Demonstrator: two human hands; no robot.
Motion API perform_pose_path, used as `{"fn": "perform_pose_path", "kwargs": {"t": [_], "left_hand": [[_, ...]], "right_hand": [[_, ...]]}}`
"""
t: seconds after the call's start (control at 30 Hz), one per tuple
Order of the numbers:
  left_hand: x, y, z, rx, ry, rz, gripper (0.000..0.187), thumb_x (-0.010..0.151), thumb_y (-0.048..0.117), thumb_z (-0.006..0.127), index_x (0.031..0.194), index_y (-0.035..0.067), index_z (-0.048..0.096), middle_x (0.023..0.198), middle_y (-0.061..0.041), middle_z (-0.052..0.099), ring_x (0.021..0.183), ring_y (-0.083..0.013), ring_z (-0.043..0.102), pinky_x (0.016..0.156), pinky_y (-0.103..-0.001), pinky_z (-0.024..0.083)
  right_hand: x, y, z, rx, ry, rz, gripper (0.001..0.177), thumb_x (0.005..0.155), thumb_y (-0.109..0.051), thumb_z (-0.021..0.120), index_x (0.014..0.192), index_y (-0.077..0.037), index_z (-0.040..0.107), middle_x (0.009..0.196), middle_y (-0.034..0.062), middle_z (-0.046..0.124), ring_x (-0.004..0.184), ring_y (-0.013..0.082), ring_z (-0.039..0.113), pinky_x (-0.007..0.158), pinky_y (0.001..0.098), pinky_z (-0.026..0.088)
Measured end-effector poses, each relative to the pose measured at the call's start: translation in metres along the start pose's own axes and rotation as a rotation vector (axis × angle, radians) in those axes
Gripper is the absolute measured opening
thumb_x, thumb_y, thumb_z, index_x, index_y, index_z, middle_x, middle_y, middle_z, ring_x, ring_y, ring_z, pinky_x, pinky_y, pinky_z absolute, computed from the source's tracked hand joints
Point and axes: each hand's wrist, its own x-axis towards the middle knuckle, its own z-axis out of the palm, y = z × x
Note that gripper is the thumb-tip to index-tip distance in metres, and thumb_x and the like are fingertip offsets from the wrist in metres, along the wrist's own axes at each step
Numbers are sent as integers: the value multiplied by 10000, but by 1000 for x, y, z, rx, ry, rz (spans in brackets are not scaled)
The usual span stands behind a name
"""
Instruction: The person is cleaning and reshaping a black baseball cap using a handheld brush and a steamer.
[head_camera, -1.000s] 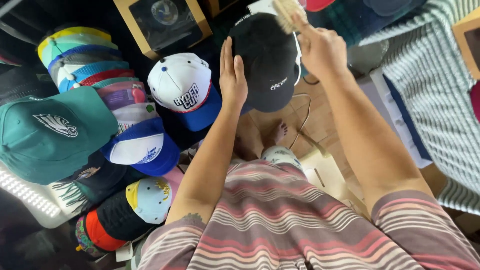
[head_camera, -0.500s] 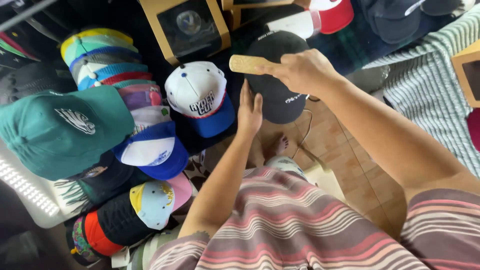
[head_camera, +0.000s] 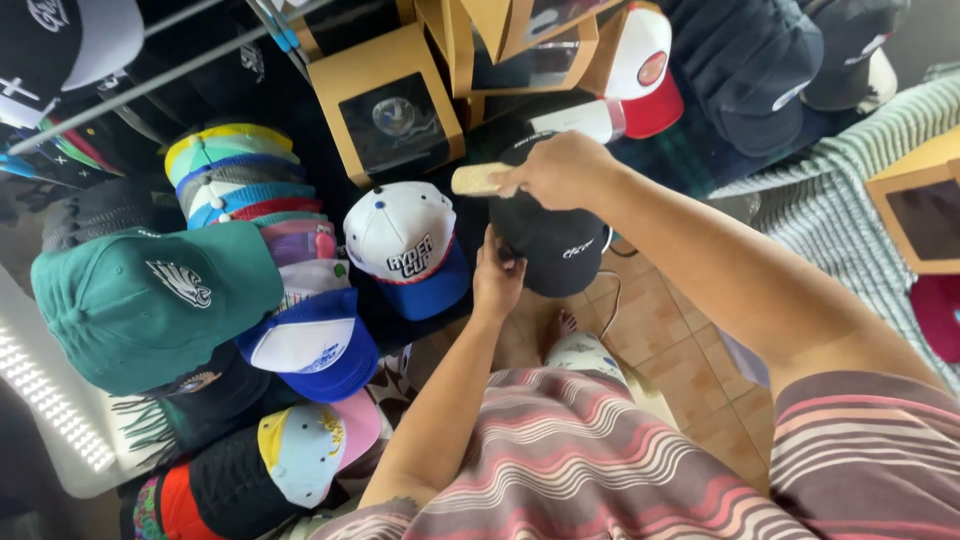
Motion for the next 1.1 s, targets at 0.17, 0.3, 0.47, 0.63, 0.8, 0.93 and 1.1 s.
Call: {"fn": "perform_pose_path", "kwargs": {"t": [0.17,0.3,0.47,0.63,0.8,0.93,1.1], "left_hand": [[5,-22,7,-11,60,11,799,942,119,717,1613,124,285,1352,-224,540,1127,-392,687,915,-416,648],[4,-30,17,-5,80,-56,703,964,249,728,1584,204,399,1205,-153,689,1110,-348,709,882,-444,633],[6,-62,42,-202,162,-180,557,1004,262,702,1517,171,508,1268,-206,680,1210,-398,650,992,-512,572],[-2,-56,60,-241,355,-115,412,1024,237,695,1414,136,608,1224,-163,710,1183,-316,665,997,-476,550],[-10,-32,75,-265,467,-202,364,1046,209,633,1399,124,610,1235,-147,708,1164,-314,681,962,-467,565],[-19,-7,84,-277,551,-212,315,1056,131,596,1368,103,636,1226,-156,710,1139,-315,688,974,-465,552],[-29,12,99,-319,591,-245,302,1058,137,588,1354,125,648,1192,-110,725,1070,-239,702,906,-404,568]], "right_hand": [[-17,58,2,222,86,117,422,1034,-379,475,1424,-493,589,1064,129,761,989,380,730,874,507,550],[-31,93,77,729,334,114,490,987,-290,623,1466,-382,587,924,240,727,852,447,681,787,534,534],[-35,93,208,1302,632,312,562,974,-123,665,1492,-310,557,1371,150,658,1247,318,624,955,459,560],[-87,132,255,1231,343,380,553,973,-221,677,1471,-430,553,1322,143,683,1212,371,627,1028,478,546],[-79,200,331,1157,337,469,441,1071,-305,529,1496,-306,410,1145,101,676,1047,344,648,960,501,511],[-60,216,357,946,429,447,275,1139,-305,503,1314,-97,468,907,171,743,874,401,727,793,536,566],[0,249,443,704,599,332,215,1112,-268,575,1229,-91,607,1041,110,674,979,325,703,827,435,577]]}}
